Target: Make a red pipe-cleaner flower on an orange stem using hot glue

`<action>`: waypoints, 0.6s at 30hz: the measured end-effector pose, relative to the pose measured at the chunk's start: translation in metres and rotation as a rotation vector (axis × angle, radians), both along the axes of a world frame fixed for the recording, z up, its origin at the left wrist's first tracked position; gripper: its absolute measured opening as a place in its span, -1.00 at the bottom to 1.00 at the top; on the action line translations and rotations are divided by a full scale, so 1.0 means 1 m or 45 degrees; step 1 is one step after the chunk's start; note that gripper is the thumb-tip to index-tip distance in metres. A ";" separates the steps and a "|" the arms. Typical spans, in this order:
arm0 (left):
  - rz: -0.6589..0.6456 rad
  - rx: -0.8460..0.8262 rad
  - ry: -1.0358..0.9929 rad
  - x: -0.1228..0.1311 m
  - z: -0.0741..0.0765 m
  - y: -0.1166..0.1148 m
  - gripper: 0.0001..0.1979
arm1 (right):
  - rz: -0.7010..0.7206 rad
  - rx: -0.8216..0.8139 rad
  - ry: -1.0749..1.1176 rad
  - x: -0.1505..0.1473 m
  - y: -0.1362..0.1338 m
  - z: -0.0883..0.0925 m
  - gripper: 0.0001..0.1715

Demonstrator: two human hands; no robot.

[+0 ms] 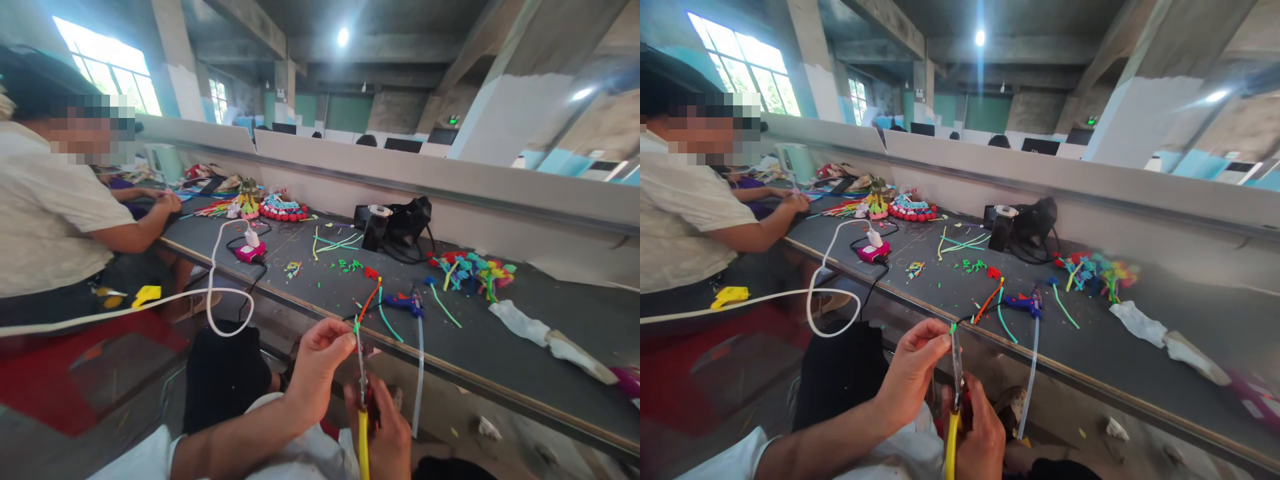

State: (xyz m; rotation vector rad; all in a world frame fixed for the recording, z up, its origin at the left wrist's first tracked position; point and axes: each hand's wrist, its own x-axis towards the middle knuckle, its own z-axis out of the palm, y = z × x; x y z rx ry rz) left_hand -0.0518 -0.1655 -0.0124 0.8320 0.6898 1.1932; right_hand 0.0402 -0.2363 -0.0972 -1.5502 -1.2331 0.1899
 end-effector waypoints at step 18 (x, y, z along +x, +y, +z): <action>-0.053 0.015 -0.091 0.007 0.005 -0.002 -0.94 | -0.008 0.023 -0.009 0.003 0.000 -0.011 -0.57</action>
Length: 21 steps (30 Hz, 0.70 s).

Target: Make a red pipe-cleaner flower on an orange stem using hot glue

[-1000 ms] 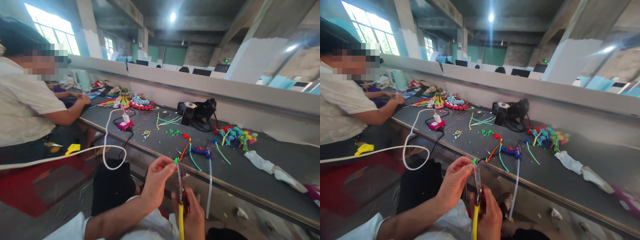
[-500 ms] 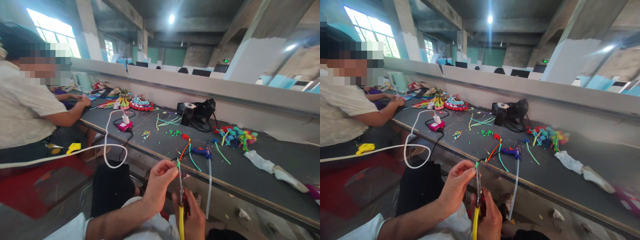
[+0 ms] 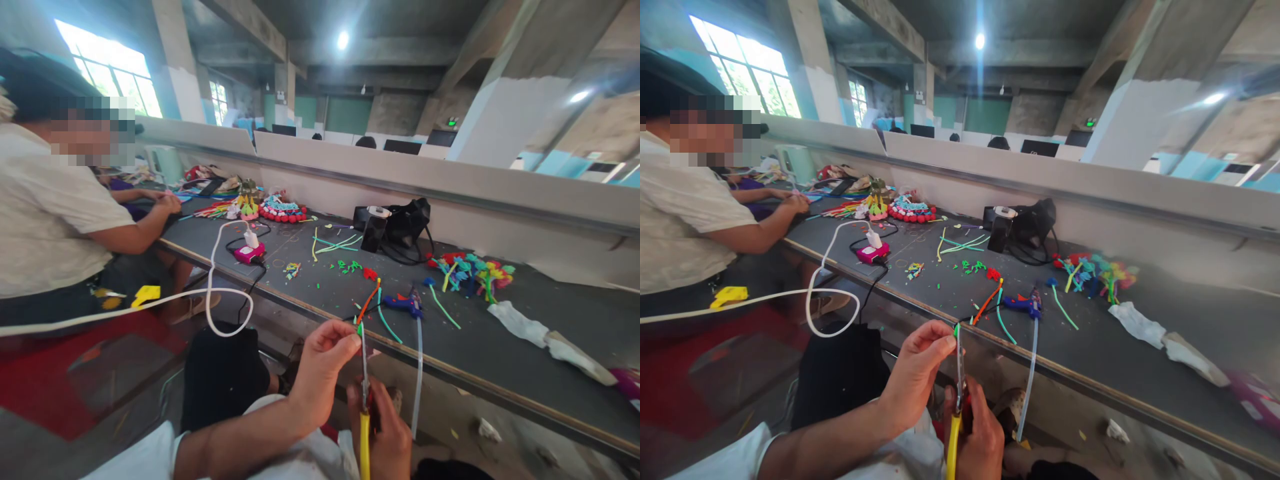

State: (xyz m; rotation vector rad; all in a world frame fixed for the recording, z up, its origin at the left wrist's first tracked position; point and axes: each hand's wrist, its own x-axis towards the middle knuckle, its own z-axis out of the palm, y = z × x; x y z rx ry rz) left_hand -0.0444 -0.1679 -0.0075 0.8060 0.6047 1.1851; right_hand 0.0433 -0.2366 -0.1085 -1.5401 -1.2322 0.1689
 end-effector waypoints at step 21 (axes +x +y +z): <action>0.021 -0.064 0.030 -0.005 -0.011 0.004 -0.92 | 0.054 -0.076 -0.108 0.001 0.003 -0.001 -0.65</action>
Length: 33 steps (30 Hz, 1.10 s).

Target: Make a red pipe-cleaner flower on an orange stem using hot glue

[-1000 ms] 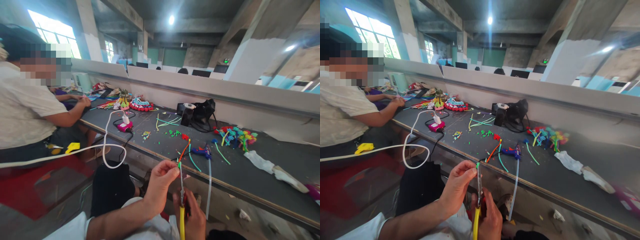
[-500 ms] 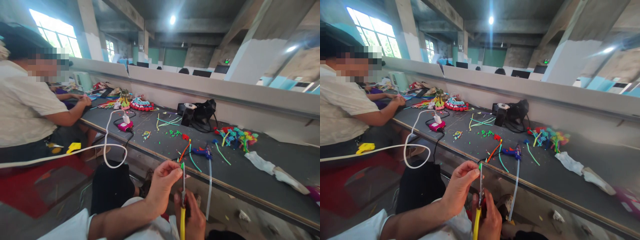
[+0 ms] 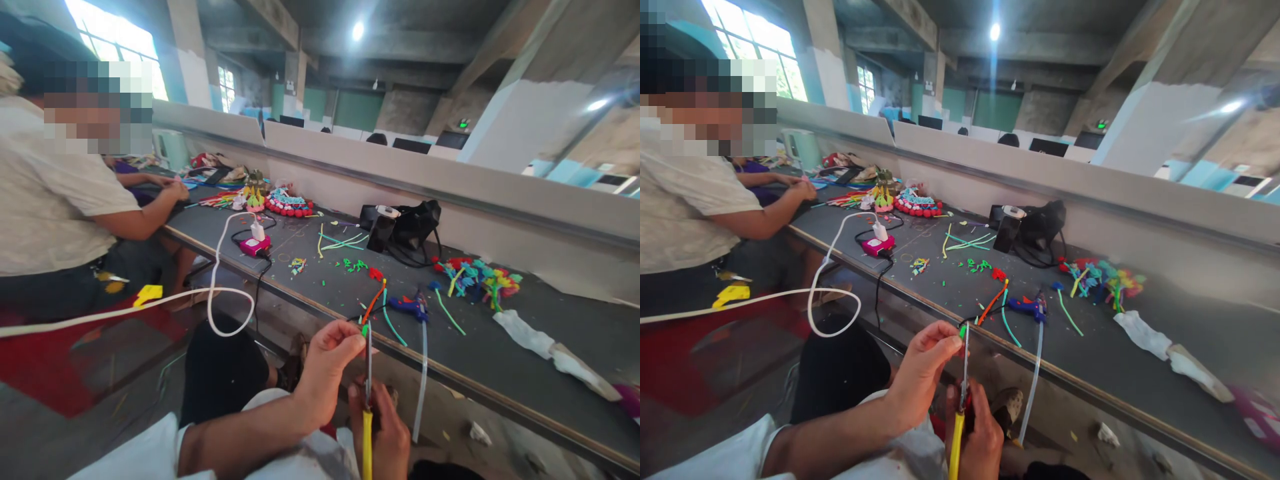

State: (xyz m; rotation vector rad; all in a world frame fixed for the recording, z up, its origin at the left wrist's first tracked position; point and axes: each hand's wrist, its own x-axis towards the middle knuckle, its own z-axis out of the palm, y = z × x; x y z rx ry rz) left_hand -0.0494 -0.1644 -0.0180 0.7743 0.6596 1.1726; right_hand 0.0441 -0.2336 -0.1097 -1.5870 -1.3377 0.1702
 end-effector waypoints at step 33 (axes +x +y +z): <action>-0.260 0.825 1.097 -0.025 -0.038 -0.010 -0.92 | -0.116 -0.049 0.401 0.007 0.001 0.021 -0.56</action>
